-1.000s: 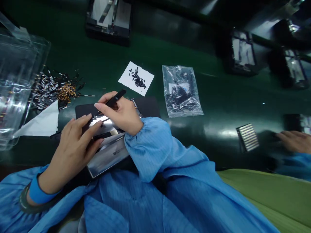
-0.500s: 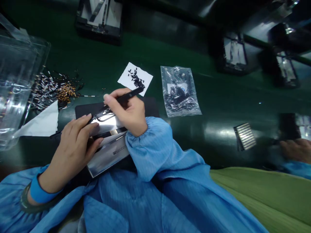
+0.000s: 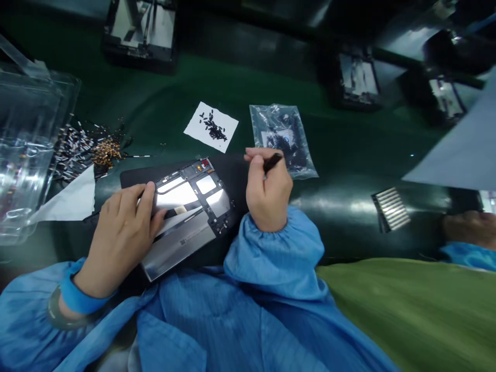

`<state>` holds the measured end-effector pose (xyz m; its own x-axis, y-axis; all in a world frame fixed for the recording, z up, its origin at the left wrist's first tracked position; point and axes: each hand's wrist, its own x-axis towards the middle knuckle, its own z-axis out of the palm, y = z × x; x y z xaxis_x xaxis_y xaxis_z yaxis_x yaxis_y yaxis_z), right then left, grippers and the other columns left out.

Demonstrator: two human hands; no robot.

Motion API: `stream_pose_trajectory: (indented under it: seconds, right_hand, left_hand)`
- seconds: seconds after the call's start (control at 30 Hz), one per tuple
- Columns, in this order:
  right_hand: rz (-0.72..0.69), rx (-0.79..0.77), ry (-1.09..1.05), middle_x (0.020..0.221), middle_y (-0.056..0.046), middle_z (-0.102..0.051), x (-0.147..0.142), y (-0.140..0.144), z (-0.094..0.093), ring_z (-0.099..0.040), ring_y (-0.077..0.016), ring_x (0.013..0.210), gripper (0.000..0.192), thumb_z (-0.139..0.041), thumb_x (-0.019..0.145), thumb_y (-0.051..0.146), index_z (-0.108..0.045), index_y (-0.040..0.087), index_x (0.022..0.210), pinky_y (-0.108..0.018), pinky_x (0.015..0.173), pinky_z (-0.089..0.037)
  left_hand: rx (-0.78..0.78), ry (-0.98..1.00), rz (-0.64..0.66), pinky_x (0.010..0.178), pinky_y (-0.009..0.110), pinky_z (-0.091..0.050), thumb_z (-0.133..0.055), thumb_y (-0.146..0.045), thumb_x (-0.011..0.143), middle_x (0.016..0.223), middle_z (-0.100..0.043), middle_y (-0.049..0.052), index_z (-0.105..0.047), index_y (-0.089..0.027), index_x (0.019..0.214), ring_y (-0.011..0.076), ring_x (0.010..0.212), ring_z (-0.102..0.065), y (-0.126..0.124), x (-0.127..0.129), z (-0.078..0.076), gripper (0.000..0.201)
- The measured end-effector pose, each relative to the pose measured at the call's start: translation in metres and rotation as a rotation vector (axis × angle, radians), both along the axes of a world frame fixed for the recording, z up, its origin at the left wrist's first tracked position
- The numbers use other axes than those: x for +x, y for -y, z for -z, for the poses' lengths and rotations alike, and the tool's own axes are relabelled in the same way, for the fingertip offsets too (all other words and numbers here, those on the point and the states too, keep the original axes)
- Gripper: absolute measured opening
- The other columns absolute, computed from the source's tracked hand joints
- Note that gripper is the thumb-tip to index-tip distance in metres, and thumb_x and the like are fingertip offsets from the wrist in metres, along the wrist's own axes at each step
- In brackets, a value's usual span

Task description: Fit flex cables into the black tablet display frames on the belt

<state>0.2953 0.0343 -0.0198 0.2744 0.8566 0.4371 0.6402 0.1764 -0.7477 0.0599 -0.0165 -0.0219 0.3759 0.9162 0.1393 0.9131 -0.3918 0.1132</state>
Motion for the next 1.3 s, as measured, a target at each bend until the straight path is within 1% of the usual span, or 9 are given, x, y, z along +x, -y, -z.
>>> stream_pose_trajectory:
  seconds: [0.1,0.2,0.4,0.6,0.77,0.9,1.0,1.13,1.3]
  right_hand:
    - [0.021,-0.226,0.354,0.097,-0.011,-0.069,0.008,0.017,0.003,-0.067,-0.0254,0.092,0.028,-0.045,0.093,0.039,-0.062,0.018,0.098,-0.043,0.082,-0.053]
    - [0.007,-0.377,0.483,0.099,-0.012,-0.066,0.006,0.027,0.003,-0.066,-0.0273,0.089,0.032,-0.053,0.088,0.049,-0.063,0.019,0.095,-0.040,0.071,-0.053]
    - [0.042,-0.476,0.527,0.100,-0.012,-0.065,0.004,0.028,0.000,-0.064,-0.0287,0.088,0.038,-0.061,0.082,0.052,-0.063,0.019,0.101,-0.040,0.070,-0.051]
    - [0.052,-0.625,0.416,0.104,-0.011,-0.067,0.015,0.022,0.007,-0.064,-0.0303,0.095,0.045,-0.061,0.080,0.053,-0.057,0.020,0.110,-0.042,0.076,-0.050]
    - [0.026,-0.613,0.327,0.111,-0.012,-0.067,0.020,0.018,0.013,-0.064,-0.0317,0.100,0.047,-0.064,0.078,0.050,-0.055,0.019,0.113,-0.043,0.081,-0.049]
    - [0.014,-0.583,0.299,0.109,-0.013,-0.069,0.024,0.017,0.018,-0.065,-0.0316,0.100,0.038,-0.061,0.082,0.043,-0.057,0.018,0.110,-0.043,0.083,-0.049]
    - [-0.002,-0.590,0.337,0.107,-0.016,-0.069,0.027,0.019,0.021,-0.064,-0.0329,0.103,0.031,-0.055,0.088,0.040,-0.061,0.015,0.106,-0.044,0.086,-0.049]
    - [-0.008,-0.603,0.348,0.107,-0.018,-0.069,0.031,0.025,0.025,-0.064,-0.0330,0.105,0.034,-0.051,0.092,0.040,-0.065,0.013,0.105,-0.043,0.091,-0.047]
    - [-0.091,-0.652,0.203,0.101,-0.014,-0.071,0.034,0.030,0.021,-0.066,-0.0299,0.100,0.032,-0.054,0.089,0.045,-0.066,0.017,0.100,-0.040,0.088,-0.049]
  left_hand:
    - [0.029,-0.067,-0.010,0.086,0.052,-0.044,-0.041,-0.026,0.095,0.123,-0.056,0.028,-0.046,0.003,0.136,0.0408,0.111,-0.054,0.001,0.007,-0.006,0.050]
    - [0.036,-0.148,0.001,0.072,0.048,-0.045,-0.039,-0.026,0.096,0.110,-0.060,0.027,-0.051,0.003,0.129,0.0390,0.098,-0.057,-0.004,0.012,-0.014,0.046]
    - [0.050,-0.013,-0.052,0.068,0.039,-0.042,-0.041,-0.030,0.096,0.085,-0.058,0.011,-0.063,-0.017,0.090,0.0282,0.084,-0.055,-0.033,-0.002,-0.012,0.027]
    - [-0.183,0.269,-0.190,0.081,0.036,-0.045,-0.050,-0.028,0.088,0.086,-0.059,0.007,-0.062,-0.018,0.086,0.0247,0.090,-0.057,-0.052,-0.015,-0.003,0.015]
    - [-0.230,0.153,-0.285,0.077,0.035,-0.046,-0.052,-0.024,0.086,0.089,-0.061,0.009,-0.061,-0.017,0.083,0.0254,0.090,-0.060,-0.057,-0.002,-0.012,0.012]
    - [-0.157,-0.161,-0.159,0.082,0.045,-0.046,-0.040,-0.024,0.092,0.102,-0.062,0.016,-0.066,-0.014,0.094,0.0344,0.102,-0.059,-0.040,0.007,-0.026,0.028]
    - [-0.010,-0.214,-0.095,0.096,0.051,-0.041,-0.039,-0.028,0.093,0.127,-0.055,0.022,-0.059,-0.008,0.121,0.0397,0.123,-0.047,-0.008,0.000,-0.034,0.040]
    - [0.040,-0.094,-0.467,0.094,0.061,-0.040,-0.033,-0.052,0.093,0.117,-0.051,0.033,-0.047,0.007,0.127,0.0479,0.116,-0.047,0.035,-0.030,-0.020,0.070]
    - [-0.008,0.391,-0.609,0.100,0.056,-0.041,-0.034,-0.053,0.091,0.106,-0.055,0.022,-0.048,-0.002,0.128,0.0373,0.111,-0.051,0.050,-0.038,0.023,0.064]
